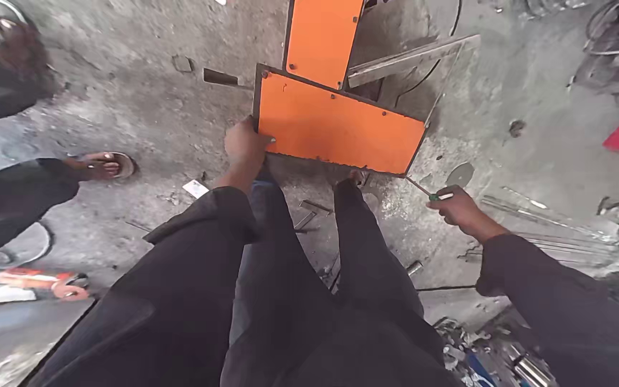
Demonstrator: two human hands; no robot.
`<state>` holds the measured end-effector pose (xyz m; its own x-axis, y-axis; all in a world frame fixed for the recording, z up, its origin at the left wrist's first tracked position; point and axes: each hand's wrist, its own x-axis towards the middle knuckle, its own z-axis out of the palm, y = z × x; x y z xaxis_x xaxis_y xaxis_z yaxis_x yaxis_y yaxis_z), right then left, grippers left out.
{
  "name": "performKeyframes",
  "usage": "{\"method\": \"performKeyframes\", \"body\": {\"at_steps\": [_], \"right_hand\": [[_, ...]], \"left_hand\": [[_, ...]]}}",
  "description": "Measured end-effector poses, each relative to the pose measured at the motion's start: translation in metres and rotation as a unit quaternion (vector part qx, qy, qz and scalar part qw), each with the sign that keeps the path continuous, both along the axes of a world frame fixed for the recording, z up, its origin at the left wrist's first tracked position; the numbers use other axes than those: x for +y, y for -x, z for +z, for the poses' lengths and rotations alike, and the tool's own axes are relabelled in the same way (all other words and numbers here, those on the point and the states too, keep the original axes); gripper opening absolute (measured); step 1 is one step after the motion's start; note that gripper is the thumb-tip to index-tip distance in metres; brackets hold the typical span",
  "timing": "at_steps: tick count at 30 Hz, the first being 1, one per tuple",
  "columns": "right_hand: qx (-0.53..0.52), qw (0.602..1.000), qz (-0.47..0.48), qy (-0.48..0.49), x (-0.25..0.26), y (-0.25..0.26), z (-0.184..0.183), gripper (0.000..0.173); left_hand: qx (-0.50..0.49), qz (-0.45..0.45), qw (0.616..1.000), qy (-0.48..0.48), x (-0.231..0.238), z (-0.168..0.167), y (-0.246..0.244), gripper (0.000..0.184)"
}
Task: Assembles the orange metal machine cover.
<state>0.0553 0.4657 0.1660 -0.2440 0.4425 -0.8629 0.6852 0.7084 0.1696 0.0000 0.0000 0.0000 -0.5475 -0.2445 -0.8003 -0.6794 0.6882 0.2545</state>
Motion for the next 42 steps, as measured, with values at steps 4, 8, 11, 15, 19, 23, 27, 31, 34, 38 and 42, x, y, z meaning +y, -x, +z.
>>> {"method": "performKeyframes", "body": {"at_steps": [4,8,11,15,19,23,27,31,34,38,42], "right_hand": [[-0.055,0.876,0.477,-0.045,-0.016,-0.005,0.015,0.026],[-0.062,0.954,0.291,-0.031,0.001,-0.001,0.004,0.033],[0.001,0.961,-0.276,0.009,0.027,-0.002,-0.006,0.018],[0.037,0.960,-0.278,0.000,0.023,-0.005,-0.006,0.015],[-0.030,0.912,0.407,-0.044,-0.010,0.007,0.006,0.035],[-0.125,0.869,0.476,-0.049,-0.024,0.000,0.005,0.035],[-0.090,0.943,0.311,-0.075,-0.016,0.002,-0.001,0.039],[-0.018,0.992,0.119,-0.045,0.003,0.004,-0.011,0.039],[-0.007,0.998,-0.041,-0.038,0.008,-0.003,-0.010,0.034],[-0.013,1.000,-0.003,0.009,0.026,-0.017,-0.016,0.041],[0.001,0.992,0.124,0.026,0.040,-0.028,-0.007,0.041]], "left_hand": [[-0.001,-0.002,1.000,0.003,0.002,0.001,-0.002,0.047],[-0.001,0.002,1.000,-0.001,0.000,0.004,-0.003,0.047],[-0.006,0.015,1.000,0.002,0.002,0.002,-0.003,0.048],[-0.005,0.019,1.000,-0.001,0.001,0.001,-0.005,0.048],[0.007,0.022,1.000,0.001,-0.002,-0.002,-0.006,0.046],[0.000,0.010,1.000,0.003,0.000,-0.001,-0.003,0.047],[-0.002,0.012,1.000,0.011,0.001,0.001,-0.001,0.046],[-0.003,0.020,1.000,0.009,0.004,0.007,-0.001,0.044],[-0.003,0.003,1.000,0.027,0.011,0.015,-0.002,0.054],[0.031,0.027,0.999,0.022,0.016,0.041,-0.034,0.080],[0.025,0.079,0.996,-0.024,-0.004,0.069,-0.110,0.064]]}}
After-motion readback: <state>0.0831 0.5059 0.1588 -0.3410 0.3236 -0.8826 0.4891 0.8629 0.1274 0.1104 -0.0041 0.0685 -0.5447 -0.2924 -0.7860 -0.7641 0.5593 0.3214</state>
